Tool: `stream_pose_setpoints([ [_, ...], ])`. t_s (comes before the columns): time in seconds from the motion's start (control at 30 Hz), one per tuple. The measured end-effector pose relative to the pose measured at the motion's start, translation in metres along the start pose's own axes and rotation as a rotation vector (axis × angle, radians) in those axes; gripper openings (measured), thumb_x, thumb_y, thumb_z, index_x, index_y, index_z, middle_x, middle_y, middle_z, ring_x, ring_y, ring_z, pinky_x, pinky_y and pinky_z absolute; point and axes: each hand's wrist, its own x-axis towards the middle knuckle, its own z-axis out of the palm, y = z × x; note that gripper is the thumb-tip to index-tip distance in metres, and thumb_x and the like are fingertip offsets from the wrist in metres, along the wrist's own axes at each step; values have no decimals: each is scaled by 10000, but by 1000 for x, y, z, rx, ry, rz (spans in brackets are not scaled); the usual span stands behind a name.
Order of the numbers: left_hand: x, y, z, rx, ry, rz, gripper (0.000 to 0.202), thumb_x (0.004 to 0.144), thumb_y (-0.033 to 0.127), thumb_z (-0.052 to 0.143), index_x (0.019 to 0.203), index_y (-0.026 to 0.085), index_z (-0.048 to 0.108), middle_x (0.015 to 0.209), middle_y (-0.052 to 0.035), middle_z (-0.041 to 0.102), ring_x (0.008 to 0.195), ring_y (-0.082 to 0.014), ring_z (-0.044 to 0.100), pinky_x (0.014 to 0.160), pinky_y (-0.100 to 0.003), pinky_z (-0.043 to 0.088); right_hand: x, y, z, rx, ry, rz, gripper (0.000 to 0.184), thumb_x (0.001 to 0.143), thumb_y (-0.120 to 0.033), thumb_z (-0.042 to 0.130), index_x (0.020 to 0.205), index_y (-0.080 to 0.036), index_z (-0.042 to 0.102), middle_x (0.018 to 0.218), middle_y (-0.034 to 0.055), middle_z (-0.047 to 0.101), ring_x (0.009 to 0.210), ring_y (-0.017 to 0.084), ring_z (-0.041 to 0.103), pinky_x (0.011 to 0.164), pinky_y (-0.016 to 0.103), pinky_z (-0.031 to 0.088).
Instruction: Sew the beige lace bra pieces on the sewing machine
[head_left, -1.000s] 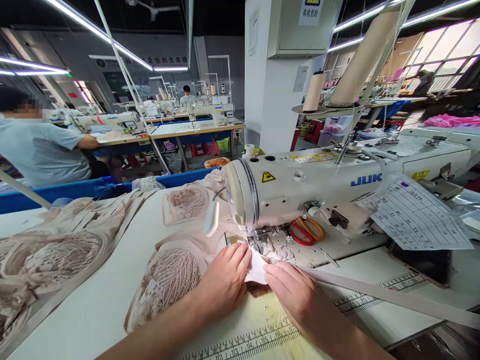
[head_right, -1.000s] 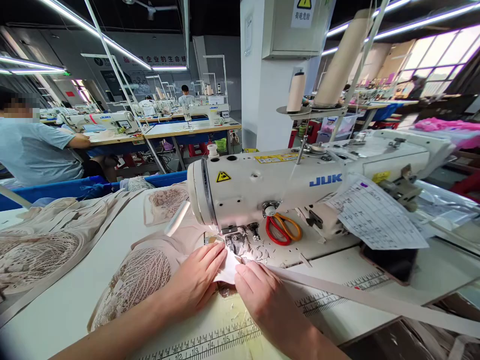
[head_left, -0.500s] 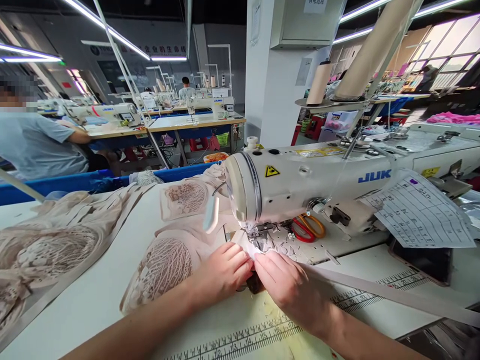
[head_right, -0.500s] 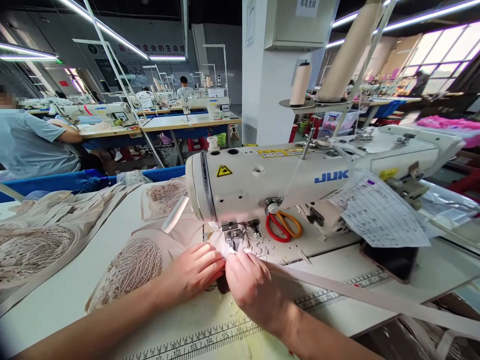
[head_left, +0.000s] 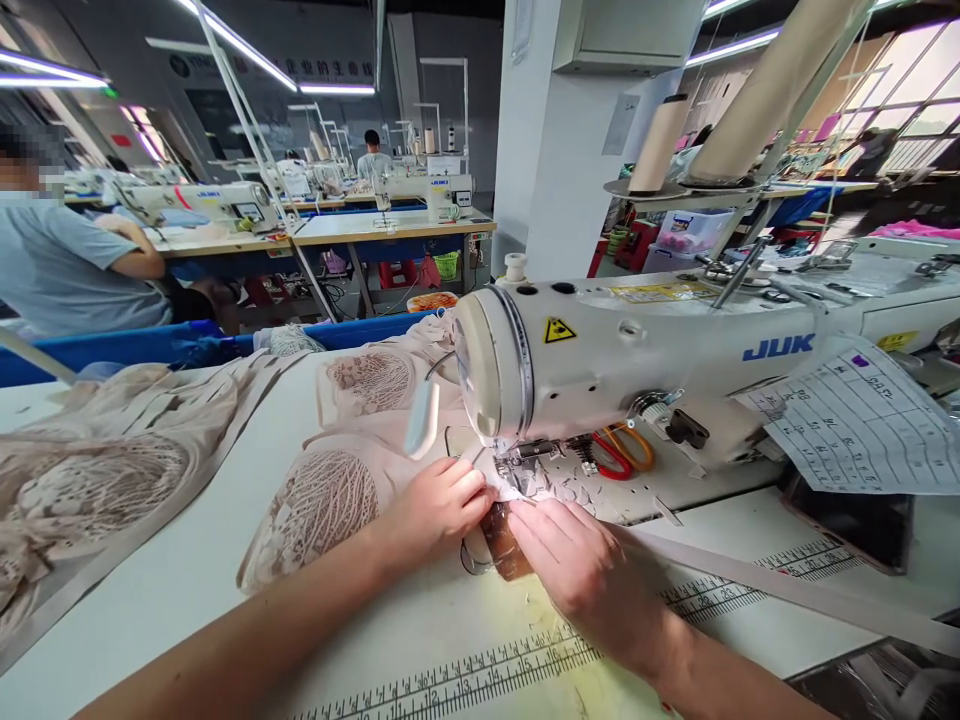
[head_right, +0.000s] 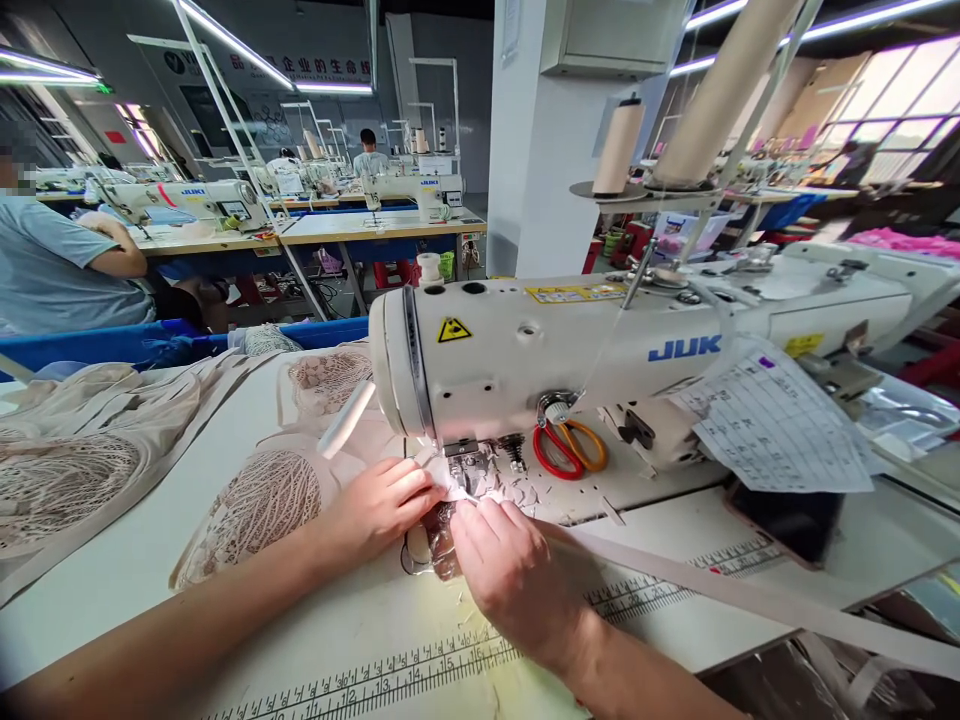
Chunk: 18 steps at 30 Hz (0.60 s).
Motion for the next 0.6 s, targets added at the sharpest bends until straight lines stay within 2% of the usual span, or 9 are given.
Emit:
stream_pose_setpoints([
  [0.1, 1, -2, 0, 20, -34, -8, 233, 973, 121, 392, 948, 127, 624, 800, -54, 626, 728, -175, 567, 627, -312, 445, 0, 1, -1, 5, 9, 3, 257, 909, -2, 438, 991, -63, 674, 884, 107, 688, 782, 189, 595, 745, 346, 503],
  [0.37, 4, -3, 0, 14, -90, -46, 251, 987, 135, 363, 962, 121, 612, 831, -59, 613, 755, -190, 550, 643, -326, 431, -4, 2, -2, 76, -40, 28, 249, 926, -28, 453, 1049, -60, 667, 911, 108, 684, 797, 193, 591, 720, 346, 495],
  [0.6, 8, -11, 7, 6, -149, -128, 289, 994, 165, 352, 888, 143, 620, 863, -49, 619, 813, -199, 560, 725, -341, 458, -4, 3, -1, 78, -15, 12, 287, 910, -8, 410, 998, -75, 675, 888, 109, 686, 792, 190, 603, 697, 347, 506],
])
